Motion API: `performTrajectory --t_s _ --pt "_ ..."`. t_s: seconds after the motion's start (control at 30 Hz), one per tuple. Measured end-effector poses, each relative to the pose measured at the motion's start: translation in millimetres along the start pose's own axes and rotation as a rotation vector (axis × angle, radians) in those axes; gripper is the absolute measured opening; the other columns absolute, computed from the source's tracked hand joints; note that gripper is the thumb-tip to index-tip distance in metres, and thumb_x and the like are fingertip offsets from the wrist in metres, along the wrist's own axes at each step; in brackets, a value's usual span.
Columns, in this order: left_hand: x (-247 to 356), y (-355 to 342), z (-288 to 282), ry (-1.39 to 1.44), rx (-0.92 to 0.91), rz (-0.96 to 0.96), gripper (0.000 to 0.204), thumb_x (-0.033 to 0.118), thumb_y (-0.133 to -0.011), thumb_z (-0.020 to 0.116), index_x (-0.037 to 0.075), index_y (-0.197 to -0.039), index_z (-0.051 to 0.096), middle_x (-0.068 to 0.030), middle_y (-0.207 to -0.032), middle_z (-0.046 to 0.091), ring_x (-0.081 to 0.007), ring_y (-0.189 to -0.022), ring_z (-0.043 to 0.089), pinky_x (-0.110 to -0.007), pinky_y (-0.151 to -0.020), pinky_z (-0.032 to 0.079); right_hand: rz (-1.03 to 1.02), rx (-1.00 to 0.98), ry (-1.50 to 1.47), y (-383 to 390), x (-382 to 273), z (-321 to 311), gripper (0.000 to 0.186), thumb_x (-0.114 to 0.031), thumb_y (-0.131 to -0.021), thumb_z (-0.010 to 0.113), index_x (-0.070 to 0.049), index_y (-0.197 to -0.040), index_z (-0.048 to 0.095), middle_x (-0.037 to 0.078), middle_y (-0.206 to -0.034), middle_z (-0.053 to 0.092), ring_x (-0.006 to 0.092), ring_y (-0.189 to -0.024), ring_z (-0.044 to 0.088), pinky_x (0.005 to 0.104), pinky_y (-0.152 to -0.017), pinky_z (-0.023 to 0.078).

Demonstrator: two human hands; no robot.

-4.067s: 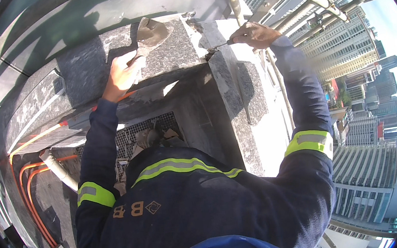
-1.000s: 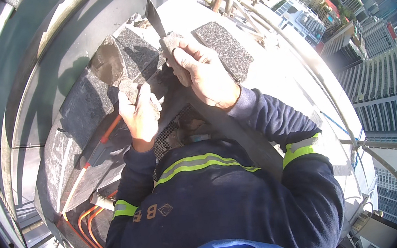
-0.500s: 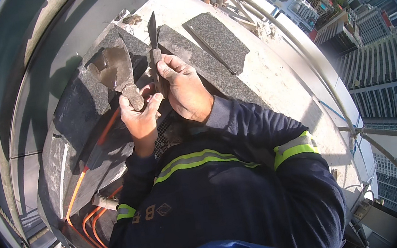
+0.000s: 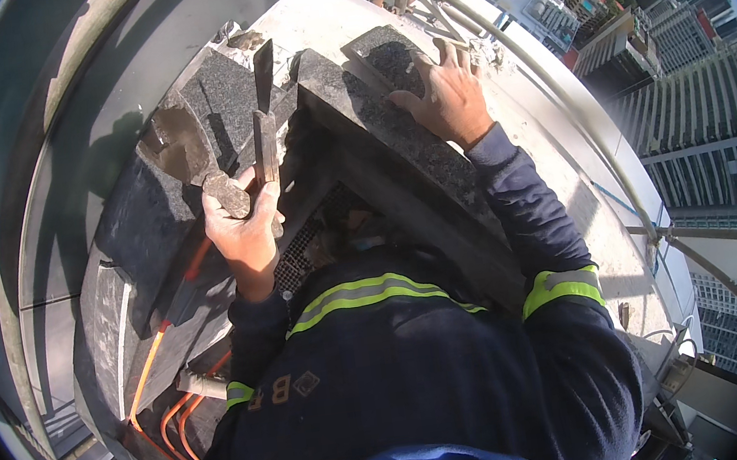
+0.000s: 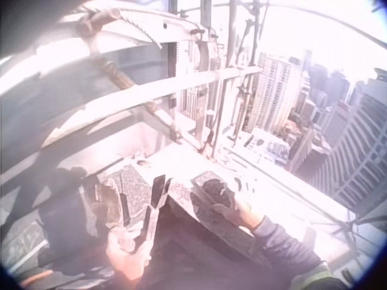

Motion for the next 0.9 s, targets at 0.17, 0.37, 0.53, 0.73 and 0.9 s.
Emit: performTrajectory --t_s 0.17,0.37,0.53,0.73,0.9 --pt "9.7 -7.4 -39.9 -0.074 0.079 0.059 0.038 0.003 -0.084 0.076 -0.003 -0.116 0.055 -0.0114 -0.096 0.069 -0.0083 -0.055 0.057 -0.022 -0.05 0.049 0.169 -0.29 -0.258 -1.2 38.8 30.7 0.068 -0.051 -0.076 0.08 -0.002 -0.122 0.069 0.021 -0.089 0.072 0.0374 -0.088 0.07 0.0445 -0.078 0.055" --pt "11.6 -8.1 -60.6 -0.026 0.147 0.027 0.036 0.006 -0.086 0.075 -0.002 -0.115 0.054 -0.0128 -0.098 0.069 -0.0083 -0.059 0.058 -0.022 -0.05 0.049 0.142 -0.332 -0.204 -9.0 33.9 28.9 0.069 -0.049 -0.073 0.082 0.0 -0.121 0.069 0.023 -0.096 0.072 0.0363 -0.093 0.07 0.0433 -0.081 0.055" --pt "2.4 -7.5 -53.4 -0.033 0.134 -0.026 0.038 0.006 -0.086 0.077 0.0 -0.115 0.053 -0.0119 -0.099 0.07 -0.006 -0.064 0.06 -0.021 -0.05 0.048 0.054 -0.107 -0.276 -17.9 11.9 8.5 0.057 -0.037 -0.079 0.081 0.001 -0.12 0.069 0.023 -0.111 0.069 0.0364 -0.103 0.066 0.0438 -0.088 0.052" --pt "3.3 -2.6 -15.2 0.053 0.035 -0.102 0.043 0.0 -0.084 0.075 -0.002 -0.12 0.051 -0.0144 -0.1 0.071 -0.0078 -0.056 0.058 -0.021 -0.048 0.047 0.223 -0.518 -1.458 -9.9 -122.0 -7.8 0.062 -0.033 -0.095 0.072 0.007 -0.138 0.051 0.016 -0.118 0.068 0.0203 -0.106 0.064 0.0341 -0.095 0.051" --pt "-11.7 -6.7 -3.7 -0.202 -0.073 0.027 0.045 0.021 -0.082 0.082 0.001 -0.116 0.059 -0.0116 -0.1 0.073 -0.0195 -0.083 0.071 -0.036 -0.077 0.056 0.373 -0.372 -1.658 3.7 -152.2 7.2 0.019 -0.013 -0.102 0.057 0.003 -0.113 0.059 0.005 -0.095 0.065 0.0094 -0.083 0.057 0.0262 -0.074 0.048"
Point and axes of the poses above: each hand's wrist, its own y-axis away from the middle knuckle, its own z-axis out of the palm, x = y × z, the point moved 3 cm from there along -y, towards the middle knuckle
